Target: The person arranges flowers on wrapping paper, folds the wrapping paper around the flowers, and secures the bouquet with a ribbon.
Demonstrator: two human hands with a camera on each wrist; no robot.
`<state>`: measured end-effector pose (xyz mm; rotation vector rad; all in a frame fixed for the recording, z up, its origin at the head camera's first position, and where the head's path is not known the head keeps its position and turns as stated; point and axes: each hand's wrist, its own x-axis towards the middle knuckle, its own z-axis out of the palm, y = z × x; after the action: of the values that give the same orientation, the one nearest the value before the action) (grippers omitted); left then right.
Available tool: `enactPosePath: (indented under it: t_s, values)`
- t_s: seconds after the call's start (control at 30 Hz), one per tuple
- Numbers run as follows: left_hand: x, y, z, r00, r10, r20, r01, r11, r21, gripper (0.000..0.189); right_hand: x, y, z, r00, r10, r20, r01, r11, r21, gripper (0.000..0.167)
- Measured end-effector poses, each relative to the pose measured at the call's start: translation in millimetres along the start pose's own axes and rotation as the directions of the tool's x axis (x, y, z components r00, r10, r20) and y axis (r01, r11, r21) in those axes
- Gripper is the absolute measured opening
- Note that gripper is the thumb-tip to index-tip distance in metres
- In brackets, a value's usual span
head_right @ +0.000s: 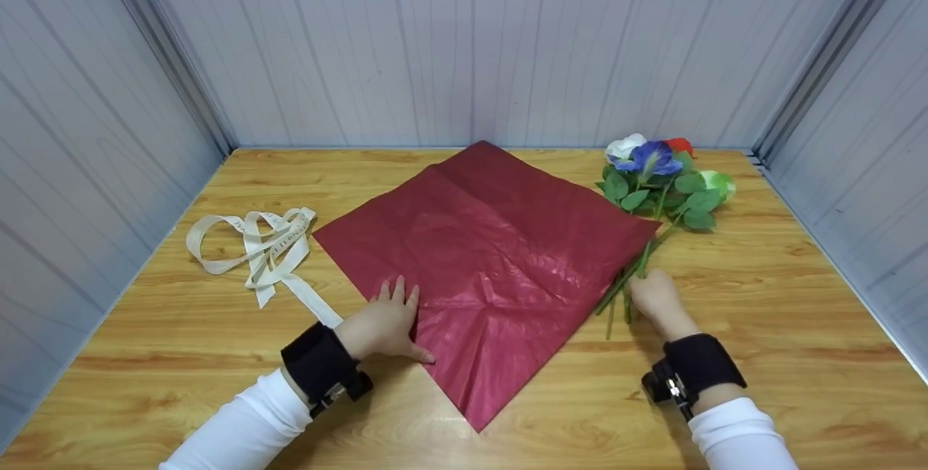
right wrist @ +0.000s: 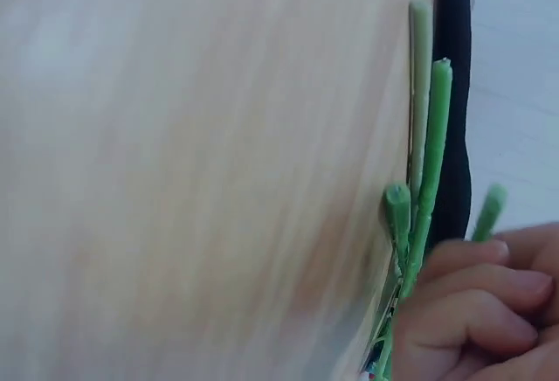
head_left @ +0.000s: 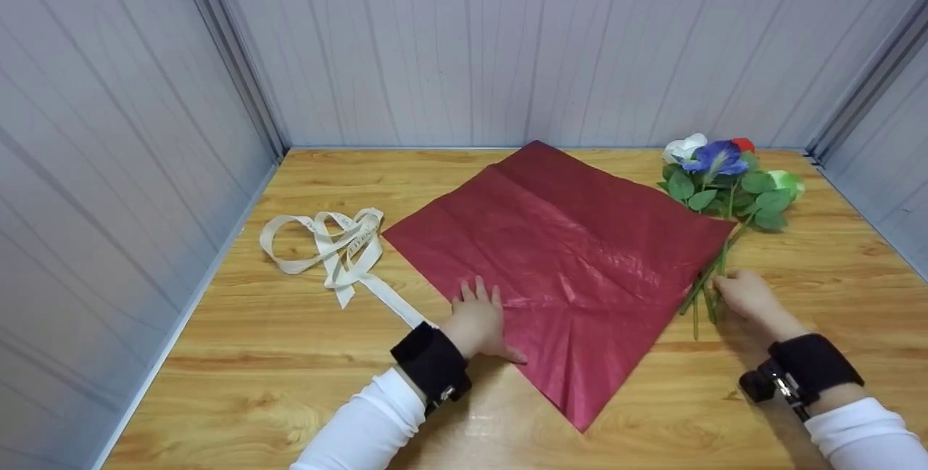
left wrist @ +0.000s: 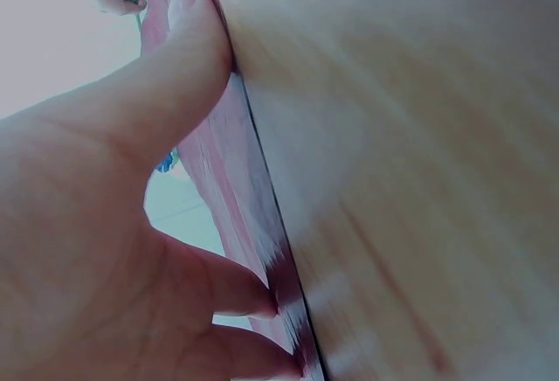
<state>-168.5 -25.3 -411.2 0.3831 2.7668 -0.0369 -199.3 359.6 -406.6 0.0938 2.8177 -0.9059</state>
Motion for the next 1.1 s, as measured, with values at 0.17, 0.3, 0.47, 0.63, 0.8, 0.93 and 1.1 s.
enactPosePath:
  t_s: [0.17,0.3,0.47,0.63,0.8,0.93,1.1]
  values:
    - [-1.1,0.4,-0.2,1.0,-0.005,0.007,0.005,1.0,-0.002,0.118,-2.2,-4.5,1.7,0.99,-0.003,-0.143,0.005,1.0,0.019,0.042]
    - [-1.8,1.5,-0.7,1.0,-0.015,0.006,0.015,1.0,-0.004,0.119,-2.1,-8.8,2.2,0.978,0.007,-0.208,0.003,0.999,0.047,0.046]
    - [-2.3,2.5,-1.9,1.0,-0.021,0.014,0.021,1.0,-0.014,0.119,-2.1,-17.3,-1.4,0.953,0.016,-0.302,0.005,0.998,0.068,0.043]
    - [-3.4,1.9,-2.9,1.0,-0.022,0.016,0.022,1.0,-0.021,0.119,-0.9,-35.2,-5.8,0.907,-0.01,-0.421,0.054,0.994,0.092,0.036]
    - [-3.7,0.7,-2.9,1.0,-0.025,0.016,0.025,1.0,-0.013,0.119,3.9,-63.7,-1.1,0.878,-0.092,-0.469,0.154,0.984,0.094,0.034]
    - [-3.3,0.4,-2.6,0.999,-0.029,0.018,0.03,1.0,-0.004,0.119,10.1,-92.9,14.7,0.87,-0.149,-0.469,0.21,0.975,0.08,0.031]
    - [-1.7,1.3,-1.4,1.0,-0.022,0.015,0.022,1.0,-0.01,0.119,17.9,-125.5,44.5,0.879,-0.216,-0.426,0.264,0.963,0.056,0.026]
